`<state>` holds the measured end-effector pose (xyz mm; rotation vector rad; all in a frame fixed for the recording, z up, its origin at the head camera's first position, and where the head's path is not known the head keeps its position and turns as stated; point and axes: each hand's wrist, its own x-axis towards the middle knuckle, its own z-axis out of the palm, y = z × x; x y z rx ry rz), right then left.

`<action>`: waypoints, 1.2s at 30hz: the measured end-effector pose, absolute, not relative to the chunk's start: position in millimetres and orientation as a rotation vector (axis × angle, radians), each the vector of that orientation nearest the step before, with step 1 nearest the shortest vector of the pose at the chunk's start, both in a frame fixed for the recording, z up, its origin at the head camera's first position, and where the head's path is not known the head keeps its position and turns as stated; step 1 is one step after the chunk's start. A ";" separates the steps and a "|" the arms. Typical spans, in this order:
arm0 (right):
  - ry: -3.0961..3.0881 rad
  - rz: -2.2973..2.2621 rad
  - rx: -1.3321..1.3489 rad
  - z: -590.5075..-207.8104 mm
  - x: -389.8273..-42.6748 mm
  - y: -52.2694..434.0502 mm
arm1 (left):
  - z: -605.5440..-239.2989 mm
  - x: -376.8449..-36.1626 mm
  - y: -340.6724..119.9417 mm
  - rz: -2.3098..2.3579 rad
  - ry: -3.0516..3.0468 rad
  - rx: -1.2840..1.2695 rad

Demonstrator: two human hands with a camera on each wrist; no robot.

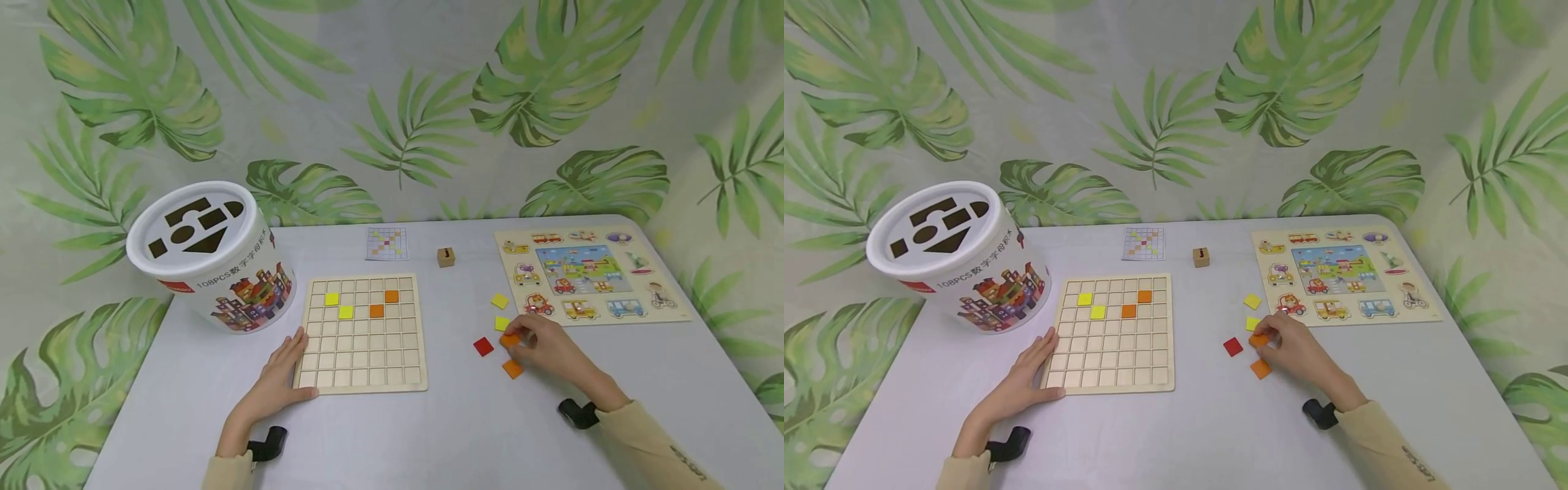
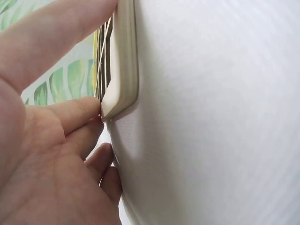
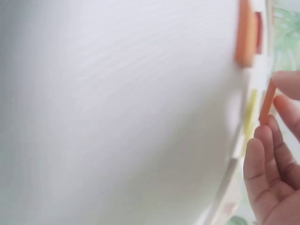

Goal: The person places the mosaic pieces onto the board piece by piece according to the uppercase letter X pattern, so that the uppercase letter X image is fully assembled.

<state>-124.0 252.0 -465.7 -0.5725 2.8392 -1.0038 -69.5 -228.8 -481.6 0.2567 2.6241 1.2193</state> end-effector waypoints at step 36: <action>2.503 -0.771 -1.216 -450.4 -190.8 17.7 | -481.5 -70.3 -228.4 1.196 2.615 0.233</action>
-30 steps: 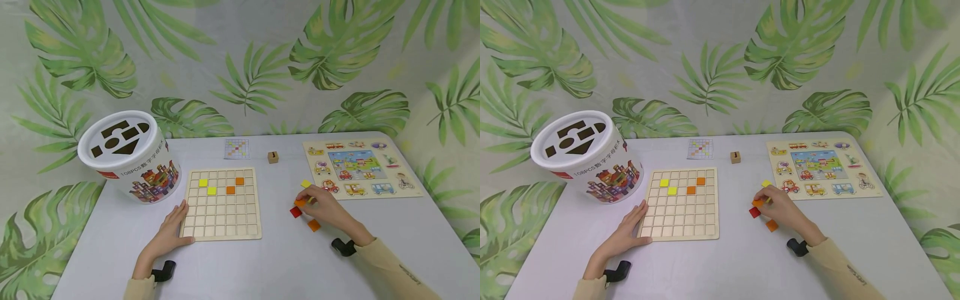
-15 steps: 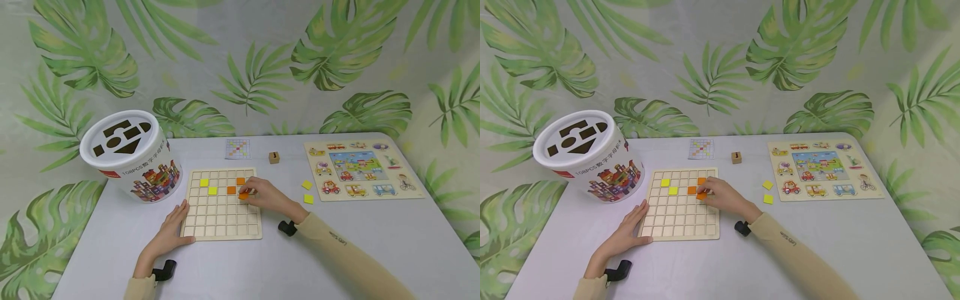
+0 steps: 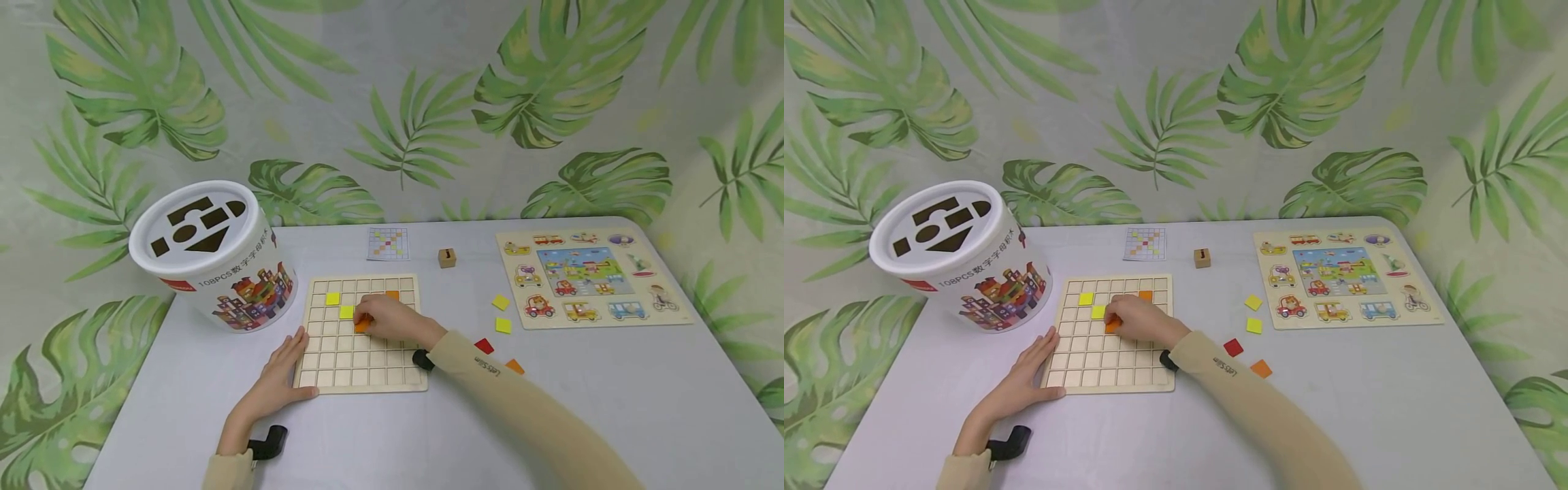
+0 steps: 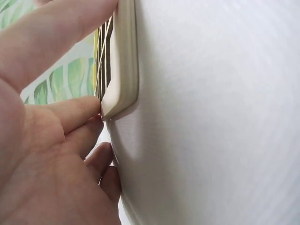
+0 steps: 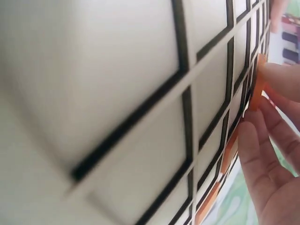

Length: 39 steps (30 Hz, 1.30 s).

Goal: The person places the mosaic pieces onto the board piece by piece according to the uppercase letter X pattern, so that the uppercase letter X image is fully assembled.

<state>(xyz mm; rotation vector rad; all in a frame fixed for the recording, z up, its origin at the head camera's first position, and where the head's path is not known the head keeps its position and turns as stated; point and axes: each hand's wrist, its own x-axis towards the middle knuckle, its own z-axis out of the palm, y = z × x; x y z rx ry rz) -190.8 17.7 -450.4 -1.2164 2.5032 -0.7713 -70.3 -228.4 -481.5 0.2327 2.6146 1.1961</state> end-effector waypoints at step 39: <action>2.638 -1.011 -0.784 -463.0 -113.3 259.0 | -485.2 -69.6 -230.5 1.208 2.628 0.258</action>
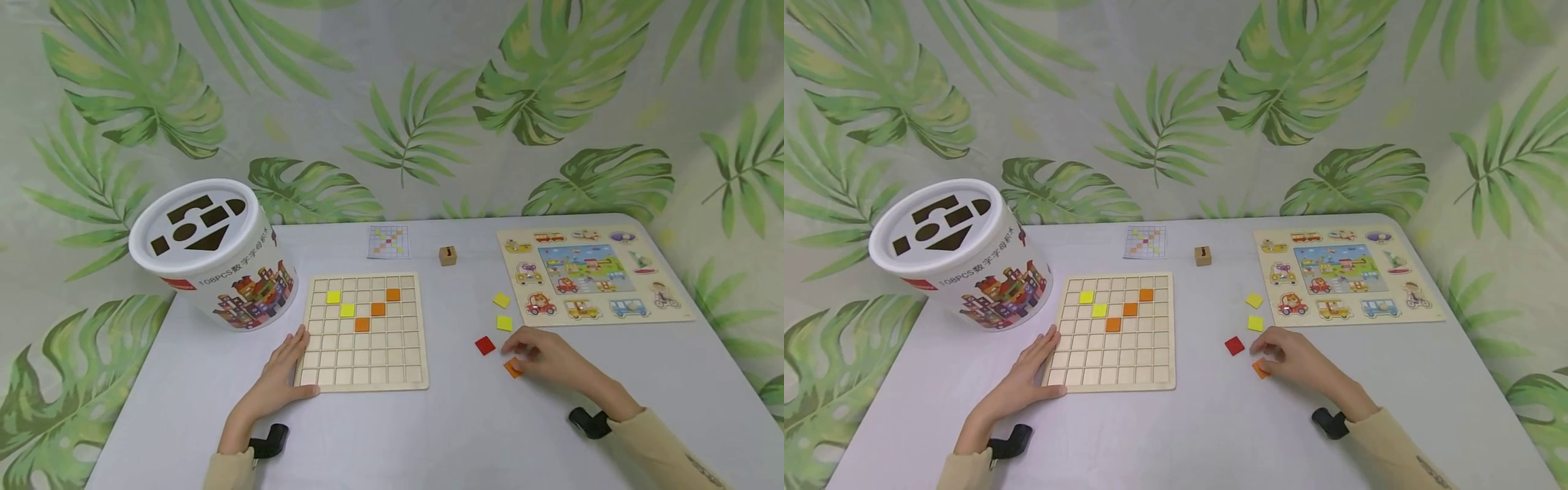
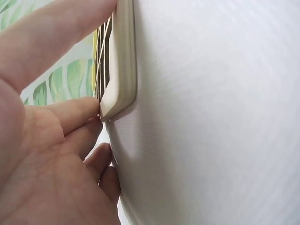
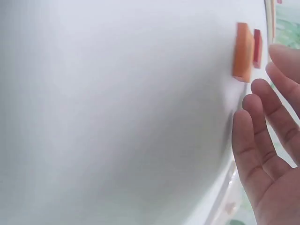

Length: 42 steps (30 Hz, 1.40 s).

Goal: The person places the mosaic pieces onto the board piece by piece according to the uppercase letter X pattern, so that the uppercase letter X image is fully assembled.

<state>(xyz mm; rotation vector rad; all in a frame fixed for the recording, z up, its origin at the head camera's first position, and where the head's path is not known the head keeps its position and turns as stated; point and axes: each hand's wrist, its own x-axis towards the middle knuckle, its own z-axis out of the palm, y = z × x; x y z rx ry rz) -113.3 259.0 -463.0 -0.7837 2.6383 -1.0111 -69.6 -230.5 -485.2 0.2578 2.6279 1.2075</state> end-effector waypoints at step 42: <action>2.488 -1.007 -1.020 -447.3 -173.7 65.9 | -484.9 -69.5 -230.2 1.218 2.629 0.265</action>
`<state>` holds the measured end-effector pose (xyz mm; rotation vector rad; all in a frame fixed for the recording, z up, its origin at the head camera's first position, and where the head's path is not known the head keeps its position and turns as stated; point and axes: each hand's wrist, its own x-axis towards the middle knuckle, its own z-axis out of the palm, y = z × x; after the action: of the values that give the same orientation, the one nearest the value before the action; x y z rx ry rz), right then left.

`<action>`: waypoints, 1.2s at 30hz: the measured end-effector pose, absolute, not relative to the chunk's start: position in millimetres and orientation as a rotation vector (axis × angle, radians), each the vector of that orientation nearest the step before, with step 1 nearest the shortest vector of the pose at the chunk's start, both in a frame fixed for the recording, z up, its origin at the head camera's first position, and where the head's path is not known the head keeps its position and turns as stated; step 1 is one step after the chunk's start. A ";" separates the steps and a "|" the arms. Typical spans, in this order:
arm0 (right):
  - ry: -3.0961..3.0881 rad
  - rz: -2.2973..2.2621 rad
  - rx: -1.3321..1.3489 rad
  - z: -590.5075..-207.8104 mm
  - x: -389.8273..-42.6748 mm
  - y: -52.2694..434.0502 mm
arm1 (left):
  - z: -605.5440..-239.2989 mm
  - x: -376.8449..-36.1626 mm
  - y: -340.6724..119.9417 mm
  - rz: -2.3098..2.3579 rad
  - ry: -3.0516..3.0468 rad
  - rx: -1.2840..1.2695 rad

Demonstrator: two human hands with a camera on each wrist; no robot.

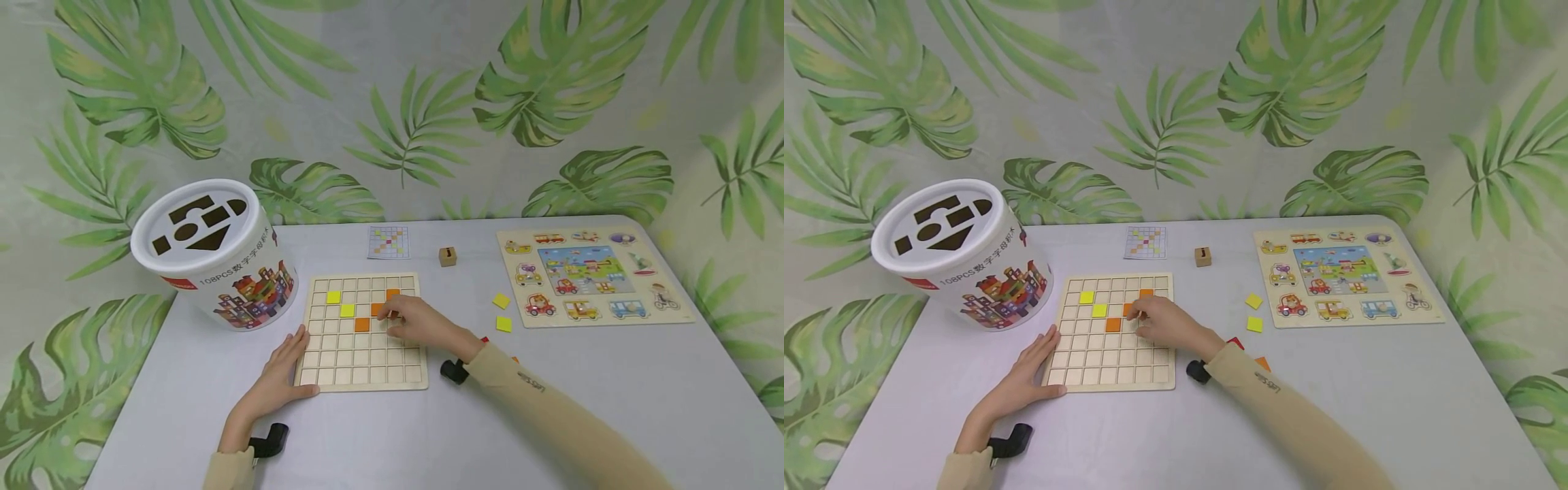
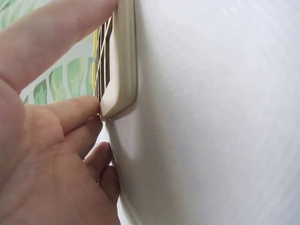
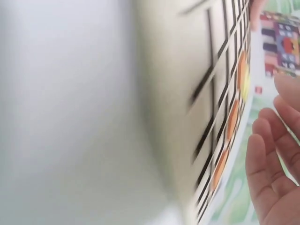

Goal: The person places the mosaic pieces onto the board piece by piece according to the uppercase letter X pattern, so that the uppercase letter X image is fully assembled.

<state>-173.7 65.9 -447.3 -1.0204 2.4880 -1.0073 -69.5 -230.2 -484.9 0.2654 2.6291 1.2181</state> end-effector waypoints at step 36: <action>2.665 -0.886 -0.852 -450.3 -187.8 118.0 | -480.1 -69.9 -228.9 1.206 2.629 0.267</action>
<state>-187.8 118.0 -450.3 -0.8522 2.6652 -0.8857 -69.9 -228.9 -480.1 0.2666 2.6294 1.2055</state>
